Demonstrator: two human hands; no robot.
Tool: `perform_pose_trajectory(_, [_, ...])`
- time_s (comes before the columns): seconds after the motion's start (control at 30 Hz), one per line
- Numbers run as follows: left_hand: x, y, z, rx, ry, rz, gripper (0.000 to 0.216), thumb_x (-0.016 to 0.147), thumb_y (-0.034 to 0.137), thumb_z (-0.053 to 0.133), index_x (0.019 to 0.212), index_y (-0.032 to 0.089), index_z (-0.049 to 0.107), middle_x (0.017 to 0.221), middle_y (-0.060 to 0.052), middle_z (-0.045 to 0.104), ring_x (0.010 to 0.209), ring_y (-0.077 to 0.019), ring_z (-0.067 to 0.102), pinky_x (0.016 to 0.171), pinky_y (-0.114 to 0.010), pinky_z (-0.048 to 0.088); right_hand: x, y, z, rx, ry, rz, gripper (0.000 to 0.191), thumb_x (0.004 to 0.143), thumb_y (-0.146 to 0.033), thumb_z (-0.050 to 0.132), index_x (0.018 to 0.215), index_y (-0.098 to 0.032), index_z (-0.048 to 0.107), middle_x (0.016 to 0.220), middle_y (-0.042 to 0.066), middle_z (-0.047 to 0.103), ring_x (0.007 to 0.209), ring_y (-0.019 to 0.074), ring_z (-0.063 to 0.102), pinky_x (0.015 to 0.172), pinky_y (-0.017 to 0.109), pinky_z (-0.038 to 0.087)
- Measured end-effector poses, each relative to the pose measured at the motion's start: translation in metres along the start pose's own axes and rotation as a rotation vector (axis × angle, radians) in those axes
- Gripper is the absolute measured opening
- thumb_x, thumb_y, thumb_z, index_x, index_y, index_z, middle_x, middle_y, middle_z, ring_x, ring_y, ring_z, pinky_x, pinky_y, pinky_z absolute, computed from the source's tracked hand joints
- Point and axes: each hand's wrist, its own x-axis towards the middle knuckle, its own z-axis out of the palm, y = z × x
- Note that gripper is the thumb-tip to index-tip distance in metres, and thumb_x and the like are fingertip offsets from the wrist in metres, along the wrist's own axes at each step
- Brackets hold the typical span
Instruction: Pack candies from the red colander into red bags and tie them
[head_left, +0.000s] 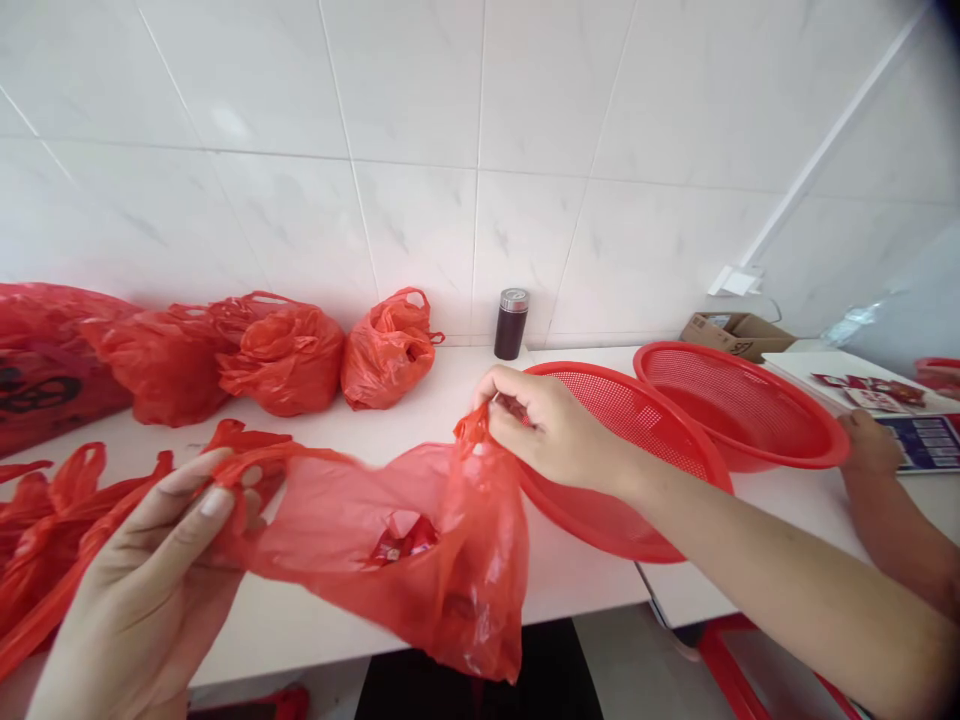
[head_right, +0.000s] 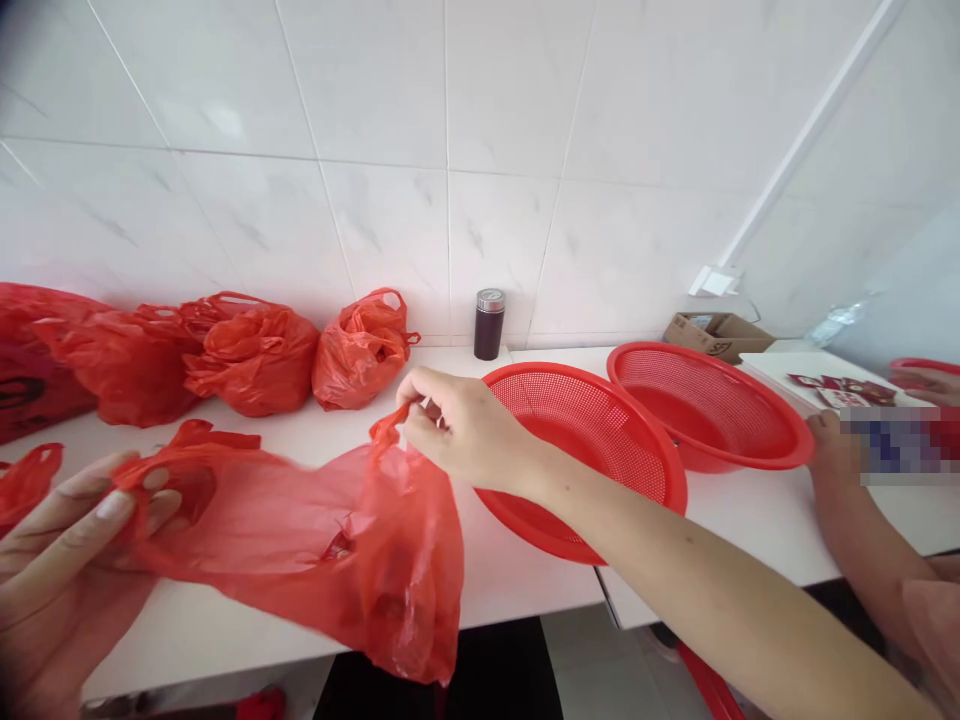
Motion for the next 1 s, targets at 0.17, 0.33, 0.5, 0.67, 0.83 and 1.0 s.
perform_pose_trajectory(0.17, [-0.009,0.02,0.027,-0.031,-0.023,-0.058,0.049,0.047,0.024,0.087,0.094,0.027,0.074,0.088,0.004,0.073,0.07,-0.0102,0.064,0.067,-0.015,0.058,0.026,0.017,0.002,0.348,0.118,0.142,0.014,0.076,-0.014,0.041,0.085,-0.021,0.05,0.075,-0.003,0.06,0.061,0.0095,0.052,0.057,0.023,0.039])
perform_pose_trajectory(0.33, [-0.007,0.025,0.022,0.098,-0.108,-0.059,0.055,0.052,0.028,0.087,0.105,0.027,0.072,0.093,0.001,0.072,0.081,-0.0119,0.064,0.073,-0.015,0.055,0.04,0.039,-0.01,0.359,0.039,0.12,0.026,0.067,-0.009,0.044,0.086,-0.019,0.059,0.081,-0.001,0.06,0.07,0.0104,0.053,0.067,0.026,0.042])
perform_pose_trajectory(0.5, [0.007,0.017,0.023,0.286,-0.167,0.152,0.045,0.061,0.029,0.084,0.104,0.027,0.072,0.082,0.003,0.071,0.07,-0.0081,0.061,0.063,-0.01,0.051,0.049,0.047,-0.015,0.408,0.06,0.074,0.025,0.069,-0.009,0.047,0.088,-0.018,0.062,0.086,0.0,0.062,0.079,0.0118,0.056,0.078,0.029,0.043])
perform_pose_trajectory(0.67, [0.024,0.007,0.066,0.032,-0.477,0.222,0.025,0.074,0.027,0.074,0.099,0.026,0.072,0.095,-0.003,0.074,0.092,-0.0197,0.067,0.086,-0.033,0.053,0.06,0.028,-0.006,0.333,-0.031,-0.012,0.02,0.072,-0.009,0.048,0.084,-0.017,0.061,0.084,0.0,0.062,0.08,0.012,0.057,0.078,0.029,0.044])
perform_pose_trajectory(0.83, [0.035,0.005,0.098,0.228,-0.79,0.066,0.055,0.08,0.031,0.068,0.132,0.027,0.052,0.11,-0.007,0.067,0.099,-0.0214,0.063,0.086,-0.034,0.05,0.069,0.013,0.011,0.292,-0.206,-0.13,0.018,0.076,-0.008,0.047,0.085,-0.017,0.06,0.084,-0.001,0.061,0.078,0.0108,0.057,0.074,0.027,0.045])
perform_pose_trajectory(1.0, [0.03,-0.001,0.109,0.68,-0.736,0.012,0.032,0.074,0.045,0.07,0.068,0.019,0.053,0.058,0.005,0.044,0.05,-0.0086,0.041,0.044,-0.022,0.031,0.076,0.009,0.032,0.365,-0.262,-0.143,0.018,0.076,-0.008,0.047,0.085,-0.019,0.057,0.086,-0.001,0.062,0.077,0.0105,0.057,0.069,0.025,0.047])
